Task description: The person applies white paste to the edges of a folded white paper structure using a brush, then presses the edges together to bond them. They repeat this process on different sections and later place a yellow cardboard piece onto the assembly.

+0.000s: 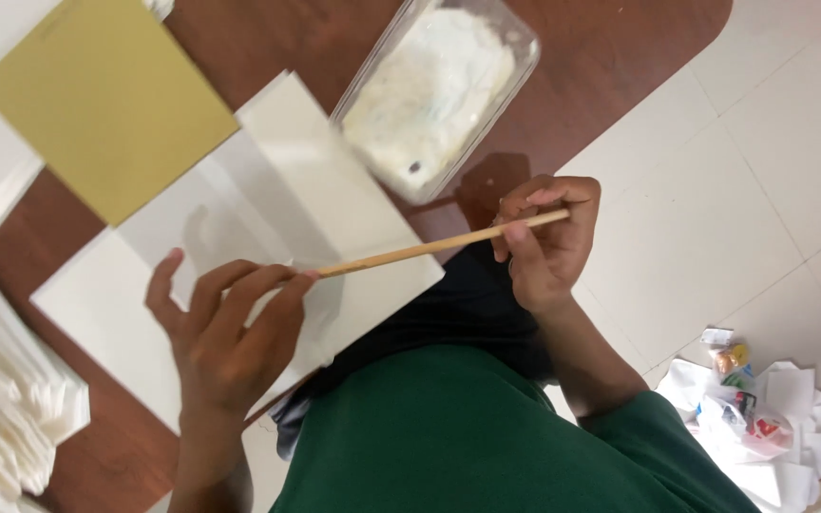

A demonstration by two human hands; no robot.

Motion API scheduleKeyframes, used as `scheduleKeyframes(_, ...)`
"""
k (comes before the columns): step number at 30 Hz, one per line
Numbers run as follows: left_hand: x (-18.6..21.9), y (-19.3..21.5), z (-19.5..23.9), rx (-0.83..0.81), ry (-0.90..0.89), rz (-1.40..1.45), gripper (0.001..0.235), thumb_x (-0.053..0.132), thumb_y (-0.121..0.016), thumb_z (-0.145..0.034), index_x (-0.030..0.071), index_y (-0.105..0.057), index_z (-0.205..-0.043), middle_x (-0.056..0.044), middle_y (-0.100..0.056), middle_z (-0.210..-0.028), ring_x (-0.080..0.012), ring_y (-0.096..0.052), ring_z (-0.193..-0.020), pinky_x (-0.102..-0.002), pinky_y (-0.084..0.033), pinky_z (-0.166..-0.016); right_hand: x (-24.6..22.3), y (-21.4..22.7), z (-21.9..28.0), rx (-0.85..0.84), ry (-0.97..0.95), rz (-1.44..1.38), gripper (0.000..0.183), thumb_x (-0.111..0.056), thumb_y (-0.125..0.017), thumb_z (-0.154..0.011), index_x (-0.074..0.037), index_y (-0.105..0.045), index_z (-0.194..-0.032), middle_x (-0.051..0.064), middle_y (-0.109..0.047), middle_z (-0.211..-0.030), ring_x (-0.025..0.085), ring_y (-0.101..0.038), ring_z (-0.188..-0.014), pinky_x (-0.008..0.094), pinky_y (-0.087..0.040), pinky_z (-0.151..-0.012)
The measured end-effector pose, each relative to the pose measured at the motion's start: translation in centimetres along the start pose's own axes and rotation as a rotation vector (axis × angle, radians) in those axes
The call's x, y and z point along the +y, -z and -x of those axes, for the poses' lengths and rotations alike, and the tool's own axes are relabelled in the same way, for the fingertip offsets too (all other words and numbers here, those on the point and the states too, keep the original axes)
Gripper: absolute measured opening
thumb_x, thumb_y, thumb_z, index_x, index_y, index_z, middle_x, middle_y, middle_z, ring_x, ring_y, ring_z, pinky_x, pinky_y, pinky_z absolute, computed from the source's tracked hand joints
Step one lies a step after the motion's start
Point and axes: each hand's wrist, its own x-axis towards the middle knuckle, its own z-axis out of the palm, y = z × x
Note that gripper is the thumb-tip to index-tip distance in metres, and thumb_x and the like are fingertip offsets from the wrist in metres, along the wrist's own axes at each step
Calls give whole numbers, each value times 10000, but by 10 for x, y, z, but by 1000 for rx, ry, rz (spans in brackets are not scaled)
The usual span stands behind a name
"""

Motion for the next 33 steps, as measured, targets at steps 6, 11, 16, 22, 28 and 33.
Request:
scheduleKeyframes(6, -30, -29, -45, 0, -46, -73, 200, 21, -903, -1017, 142, -787, -906, -25, -764, -960, -270, -670, -904, -537, -333, -1139, 22, 31, -43, -74, 94, 449, 202, -86, -641, -1029, -47, -474, -1135, 85, -536, -922, 203, -529, -810, 303, -454, -729)
scheduleKeyframes(11, -46, -60, -72, -13, -92, -30, 187, 64, -895, -1055, 109, -782, -913, -38, -784, -936, -267, -677, -903, -530, -312, -1155, 24, 46, -70, -13, 15, 610, 224, -136, -686, -1033, -33, -508, -1121, 116, -552, -973, 206, -524, -862, 285, -451, -691)
scheduleKeyframes(16, -50, -67, -91, -60, -85, -41, 191, -28, -897, -1098, 114, -826, -993, -24, -813, -997, -256, -715, -949, -561, -264, -1208, 30, 51, -84, -26, -103, 531, 145, -89, -650, -1057, -53, -517, -1104, 98, -526, -1003, 184, -512, -882, 273, -443, -755)
scheduleKeyframes(22, -57, -68, -80, -93, -87, -61, 98, -9, -844, -1148, 89, -839, -1141, -33, -851, -1063, -254, -779, -1058, -575, -223, -1246, 31, 47, -86, -10, -102, 546, 118, -78, -640, -1069, -51, -527, -1087, 87, -524, -1002, 181, -504, -871, 285, -433, -786)
scheduleKeyframes(28, -58, -30, -22, 8, 55, -2, 302, 155, -775, -1171, 41, -677, -909, -173, -869, -1043, -392, -803, -1004, -527, -213, -1249, 38, 47, -68, 20, -77, 392, 251, -189, -541, -1112, -72, -430, -1304, 92, -462, -1146, 205, -500, -1012, 310, -435, -897)
scheduleKeyframes(33, -57, -6, 63, 35, 160, -42, 307, 13, -946, -1195, 56, -794, -932, -102, -868, -1040, -334, -759, -949, -515, -266, -1235, 2, -10, -42, 202, 327, 844, 371, -411, -480, -1023, -42, -443, -1034, 62, -340, -1014, 236, -353, -851, 405, -275, -686)
